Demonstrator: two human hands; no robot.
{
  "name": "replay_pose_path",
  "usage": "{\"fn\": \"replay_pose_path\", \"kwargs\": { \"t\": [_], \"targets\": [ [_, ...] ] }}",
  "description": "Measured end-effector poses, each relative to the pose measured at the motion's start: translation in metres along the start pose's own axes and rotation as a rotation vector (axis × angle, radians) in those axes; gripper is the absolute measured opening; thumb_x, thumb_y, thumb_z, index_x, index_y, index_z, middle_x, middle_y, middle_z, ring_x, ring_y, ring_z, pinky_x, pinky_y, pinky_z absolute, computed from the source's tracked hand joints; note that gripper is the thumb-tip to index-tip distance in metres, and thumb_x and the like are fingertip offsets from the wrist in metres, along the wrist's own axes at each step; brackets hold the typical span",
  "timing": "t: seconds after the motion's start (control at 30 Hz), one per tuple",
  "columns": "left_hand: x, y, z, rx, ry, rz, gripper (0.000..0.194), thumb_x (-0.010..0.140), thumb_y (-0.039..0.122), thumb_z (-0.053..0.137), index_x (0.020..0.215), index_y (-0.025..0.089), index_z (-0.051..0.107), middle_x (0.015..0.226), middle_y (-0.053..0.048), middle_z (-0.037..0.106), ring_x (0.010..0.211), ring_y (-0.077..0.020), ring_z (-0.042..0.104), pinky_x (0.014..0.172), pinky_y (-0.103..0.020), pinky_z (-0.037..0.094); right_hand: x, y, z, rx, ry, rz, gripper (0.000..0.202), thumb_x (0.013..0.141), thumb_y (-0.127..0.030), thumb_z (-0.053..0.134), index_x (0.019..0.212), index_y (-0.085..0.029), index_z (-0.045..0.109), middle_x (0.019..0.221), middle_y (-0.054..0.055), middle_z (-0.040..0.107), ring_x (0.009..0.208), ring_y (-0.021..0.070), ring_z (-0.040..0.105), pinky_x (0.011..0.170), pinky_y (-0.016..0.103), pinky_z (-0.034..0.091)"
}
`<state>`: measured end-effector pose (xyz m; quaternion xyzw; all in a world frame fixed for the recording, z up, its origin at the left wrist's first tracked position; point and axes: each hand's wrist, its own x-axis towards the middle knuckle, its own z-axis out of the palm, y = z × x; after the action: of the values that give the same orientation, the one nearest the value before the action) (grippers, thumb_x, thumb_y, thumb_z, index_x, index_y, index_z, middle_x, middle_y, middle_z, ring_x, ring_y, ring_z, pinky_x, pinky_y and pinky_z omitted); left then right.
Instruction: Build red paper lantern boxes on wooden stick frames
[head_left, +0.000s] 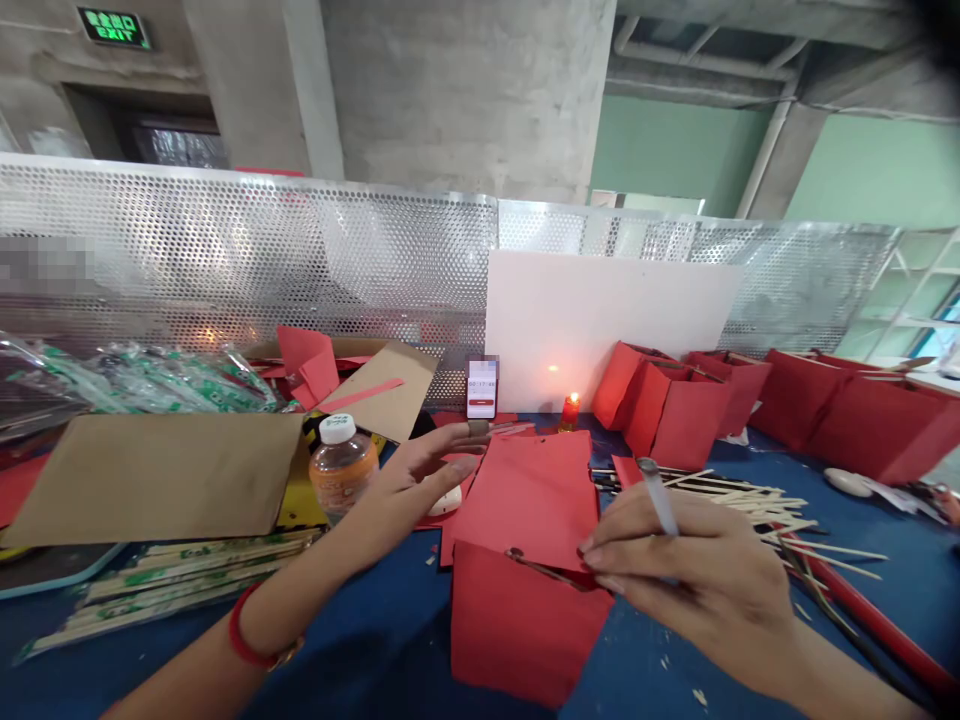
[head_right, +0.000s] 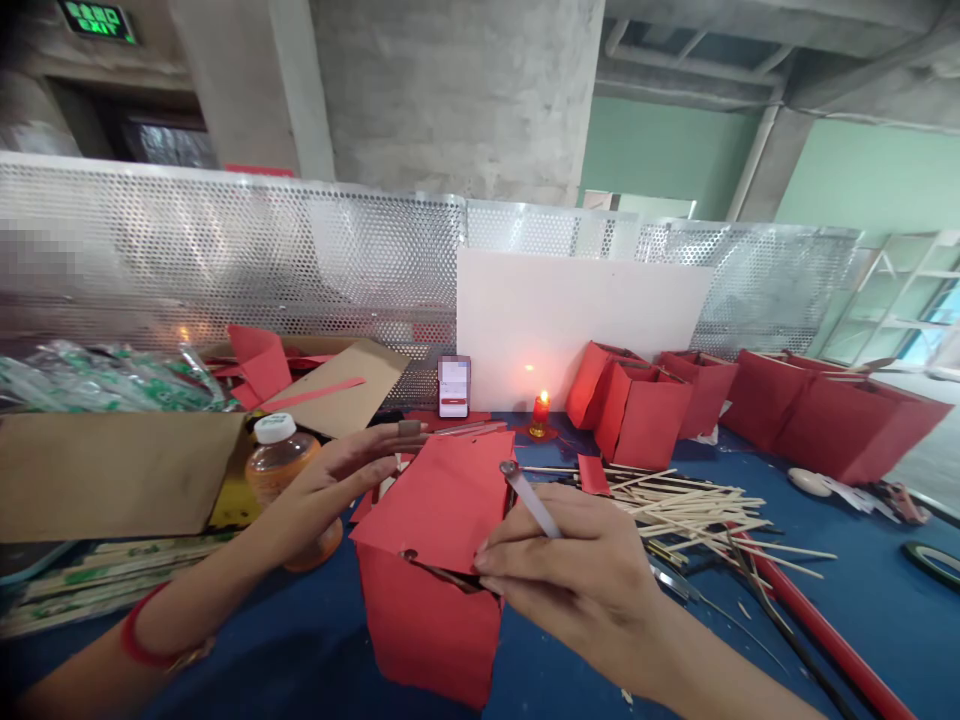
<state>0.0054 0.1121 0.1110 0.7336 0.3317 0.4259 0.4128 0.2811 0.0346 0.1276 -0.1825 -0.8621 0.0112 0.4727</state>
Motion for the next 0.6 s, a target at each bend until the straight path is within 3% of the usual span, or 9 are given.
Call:
{"fn": "replay_pose_path", "kwargs": {
  "t": [0.27,0.4,0.53,0.6],
  "targets": [
    [-0.003,0.004,-0.002,0.015,-0.131,0.006,0.028,0.093,0.045,0.066,0.117,0.032,0.074,0.143,-0.004,0.061,0.129,-0.0285,0.057,0.093,-0.034,0.054,0.003,0.006,-0.005,0.063,-0.062,0.030,0.011,0.094,-0.015,0.068,0.098,-0.024,0.073,0.084,-0.001,0.078,0.076,0.0151,0.072,0.082,0.037,0.055],
    [-0.003,0.004,-0.002,0.015,-0.118,0.021,0.027,0.091,0.042,0.068,0.115,0.032,0.074,0.142,-0.004,0.062,0.128,-0.0285,0.058,0.101,-0.038,0.051,0.002,0.007,-0.009,0.121,-0.092,0.089,0.009,0.094,-0.021,0.069,0.101,-0.027,0.072,0.090,-0.003,0.078,0.080,0.0151,0.072,0.091,0.039,0.053],
    [-0.002,0.005,-0.003,0.024,-0.107,0.000,0.028,0.089,0.045,0.069,0.111,0.030,0.076,0.141,-0.006,0.062,0.128,-0.0309,0.058,0.103,-0.041,0.050,0.000,0.012,-0.011,0.059,0.005,0.192,0.015,0.097,-0.026,0.065,0.109,-0.031,0.072,0.100,-0.001,0.078,0.097,0.0175,0.070,0.090,0.037,0.055],
    [-0.002,0.005,-0.003,-0.001,-0.113,-0.015,0.027,0.089,0.044,0.069,0.111,0.031,0.076,0.141,-0.005,0.062,0.129,-0.0312,0.057,0.101,-0.040,0.052,-0.002,0.015,-0.011,-0.033,0.040,0.286,0.023,0.097,-0.031,0.066,0.119,-0.034,0.069,0.115,0.001,0.075,0.112,0.0209,0.066,0.094,0.040,0.055]
  ]
}}
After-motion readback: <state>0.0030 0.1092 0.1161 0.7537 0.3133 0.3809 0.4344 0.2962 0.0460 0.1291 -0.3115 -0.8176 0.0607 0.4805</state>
